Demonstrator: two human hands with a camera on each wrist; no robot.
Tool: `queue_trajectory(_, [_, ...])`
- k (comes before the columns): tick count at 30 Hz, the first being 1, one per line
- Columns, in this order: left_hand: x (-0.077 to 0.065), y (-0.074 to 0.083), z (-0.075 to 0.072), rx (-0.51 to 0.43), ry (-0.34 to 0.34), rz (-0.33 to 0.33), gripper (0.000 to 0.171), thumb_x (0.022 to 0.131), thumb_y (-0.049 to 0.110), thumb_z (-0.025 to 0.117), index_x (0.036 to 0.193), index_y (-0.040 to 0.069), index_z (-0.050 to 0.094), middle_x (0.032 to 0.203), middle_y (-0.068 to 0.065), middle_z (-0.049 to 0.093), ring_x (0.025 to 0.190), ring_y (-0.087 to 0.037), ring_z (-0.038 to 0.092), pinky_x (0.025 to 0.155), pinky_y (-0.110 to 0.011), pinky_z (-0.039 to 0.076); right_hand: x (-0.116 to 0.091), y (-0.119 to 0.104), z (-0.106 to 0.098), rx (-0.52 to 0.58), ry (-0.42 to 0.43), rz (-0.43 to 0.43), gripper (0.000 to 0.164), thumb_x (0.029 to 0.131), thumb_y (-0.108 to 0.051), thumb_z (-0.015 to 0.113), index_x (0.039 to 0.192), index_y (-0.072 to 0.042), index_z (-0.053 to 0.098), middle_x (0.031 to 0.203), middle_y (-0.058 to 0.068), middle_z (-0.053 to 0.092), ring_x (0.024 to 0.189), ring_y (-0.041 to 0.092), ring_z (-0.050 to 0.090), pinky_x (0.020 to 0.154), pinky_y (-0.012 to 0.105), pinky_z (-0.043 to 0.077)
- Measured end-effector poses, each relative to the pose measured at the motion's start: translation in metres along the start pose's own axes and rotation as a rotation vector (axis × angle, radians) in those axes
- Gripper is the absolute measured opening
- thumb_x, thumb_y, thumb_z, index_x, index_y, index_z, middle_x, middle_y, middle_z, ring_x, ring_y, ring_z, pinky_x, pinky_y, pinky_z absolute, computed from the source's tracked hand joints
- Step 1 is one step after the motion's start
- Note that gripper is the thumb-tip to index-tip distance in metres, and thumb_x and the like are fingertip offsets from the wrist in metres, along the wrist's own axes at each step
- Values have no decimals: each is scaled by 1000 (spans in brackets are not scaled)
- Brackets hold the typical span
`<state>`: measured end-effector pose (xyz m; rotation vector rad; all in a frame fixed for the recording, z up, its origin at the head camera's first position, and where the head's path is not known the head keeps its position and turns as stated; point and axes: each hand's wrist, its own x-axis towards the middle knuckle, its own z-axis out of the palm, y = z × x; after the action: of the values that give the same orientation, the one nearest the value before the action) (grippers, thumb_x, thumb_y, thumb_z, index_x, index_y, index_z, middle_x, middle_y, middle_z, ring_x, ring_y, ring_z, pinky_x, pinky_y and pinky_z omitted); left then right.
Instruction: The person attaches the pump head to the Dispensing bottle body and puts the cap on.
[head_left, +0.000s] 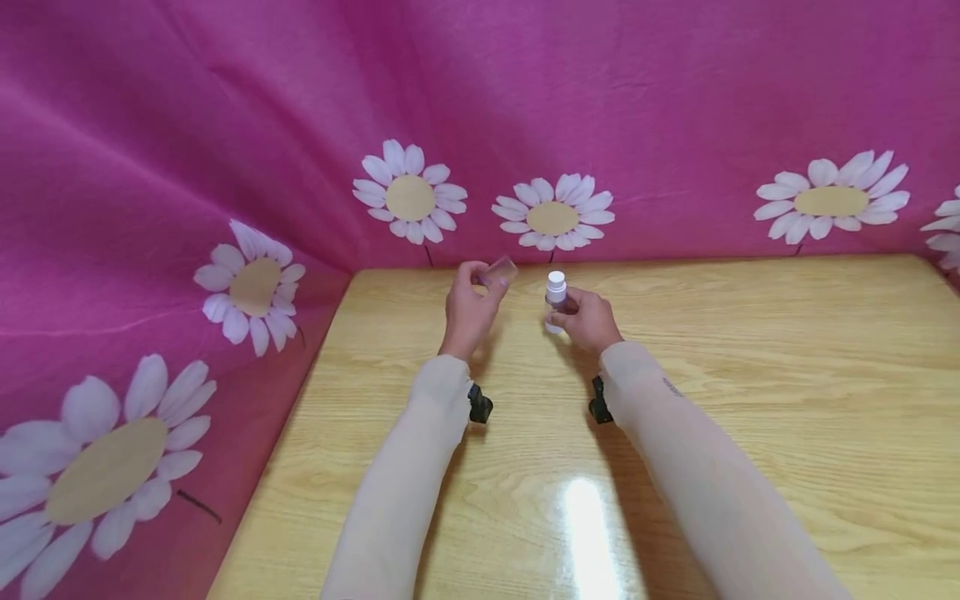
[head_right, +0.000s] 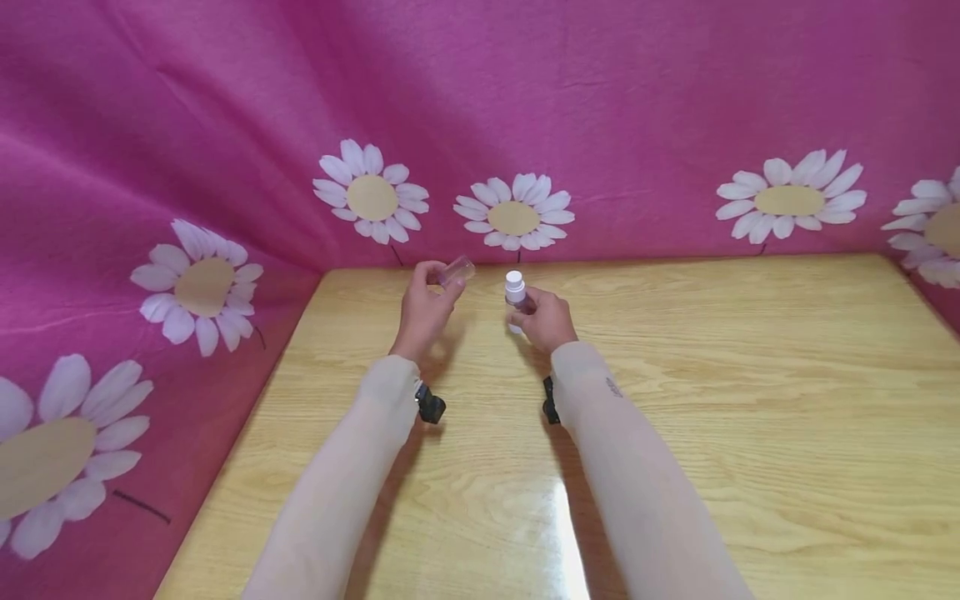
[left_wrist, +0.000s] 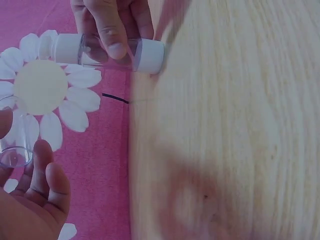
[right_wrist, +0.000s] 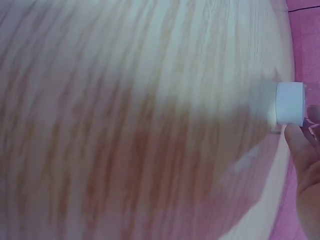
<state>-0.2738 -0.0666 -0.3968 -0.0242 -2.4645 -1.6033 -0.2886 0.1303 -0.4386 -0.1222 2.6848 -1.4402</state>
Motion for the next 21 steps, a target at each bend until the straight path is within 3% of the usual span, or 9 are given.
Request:
queue_trajectory(4, [3, 6, 1, 40, -13, 38, 44, 94, 27, 67, 134, 15, 55, 124, -11, 58, 83, -15, 50, 71, -24, 43, 0, -1, 0, 19, -13, 18, 46, 95, -13, 66, 139, -7, 56, 137, 18, 61, 130, 33, 57, 113, 46, 42])
queue_trajectory(12, [8, 21, 6, 222, -97, 129, 49, 98, 28, 60, 146, 19, 49, 126, -11, 54, 91, -21, 56, 83, -34, 50, 0, 0, 4, 25, -11, 10, 45, 94, -13, 67, 138, -6, 57, 135, 20, 62, 129, 34, 58, 112, 47, 43])
queue_trajectory(18, [11, 32, 13, 264, -135, 172, 49, 97, 30, 64, 140, 12, 48, 126, -5, 55, 107, -18, 55, 94, -33, 50, -1, 1, 5, 27, 2, -9, 43, 93, -12, 68, 135, -5, 59, 131, 21, 64, 125, 34, 60, 109, 46, 46])
queue_trajectory(21, [14, 37, 16, 293, -158, 219, 45, 95, 27, 66, 136, 13, 52, 124, -4, 56, 107, -17, 54, 93, -31, 49, -1, 1, 4, 27, 13, -19, 43, 93, -11, 68, 135, -5, 59, 130, 21, 65, 124, 35, 61, 108, 47, 46])
